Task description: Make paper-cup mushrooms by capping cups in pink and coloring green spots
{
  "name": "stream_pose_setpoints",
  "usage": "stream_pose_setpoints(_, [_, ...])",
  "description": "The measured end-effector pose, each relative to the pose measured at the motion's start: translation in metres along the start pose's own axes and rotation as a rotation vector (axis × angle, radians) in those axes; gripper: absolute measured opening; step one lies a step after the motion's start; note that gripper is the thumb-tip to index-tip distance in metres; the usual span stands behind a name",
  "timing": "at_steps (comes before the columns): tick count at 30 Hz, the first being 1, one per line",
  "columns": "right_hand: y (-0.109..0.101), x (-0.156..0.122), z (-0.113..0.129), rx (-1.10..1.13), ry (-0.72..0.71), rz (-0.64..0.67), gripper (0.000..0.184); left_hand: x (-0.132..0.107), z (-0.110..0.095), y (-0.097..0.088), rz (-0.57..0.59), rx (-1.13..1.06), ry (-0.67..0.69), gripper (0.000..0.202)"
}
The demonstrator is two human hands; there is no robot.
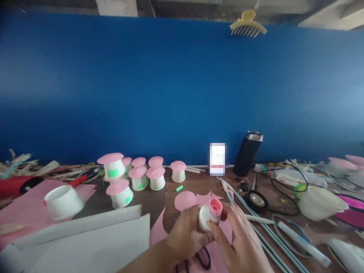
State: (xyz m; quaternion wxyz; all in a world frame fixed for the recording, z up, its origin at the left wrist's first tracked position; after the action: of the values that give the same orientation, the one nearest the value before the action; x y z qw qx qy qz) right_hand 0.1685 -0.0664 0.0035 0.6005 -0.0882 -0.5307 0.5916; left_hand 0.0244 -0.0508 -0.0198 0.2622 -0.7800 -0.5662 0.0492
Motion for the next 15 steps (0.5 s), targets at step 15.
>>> stream_pose_setpoints(15, [-0.003, 0.000, -0.012, 0.169, 0.168, 0.132, 0.034, 0.000, 0.000, 0.000, 0.029, 0.010, -0.062, 0.031])
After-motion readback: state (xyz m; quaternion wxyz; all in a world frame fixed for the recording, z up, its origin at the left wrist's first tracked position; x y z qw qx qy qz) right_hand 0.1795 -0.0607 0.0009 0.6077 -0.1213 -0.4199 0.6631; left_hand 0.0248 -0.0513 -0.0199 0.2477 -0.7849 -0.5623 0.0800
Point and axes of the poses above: each hand's wrist, its own x-axis towards the middle knuckle, its own y-axis out of the palm, z = x × y, the point moved 4 cm from there along x, towards the middle knuckle, and after that the axes turned 1 degree about x, right-handed, at the moved point
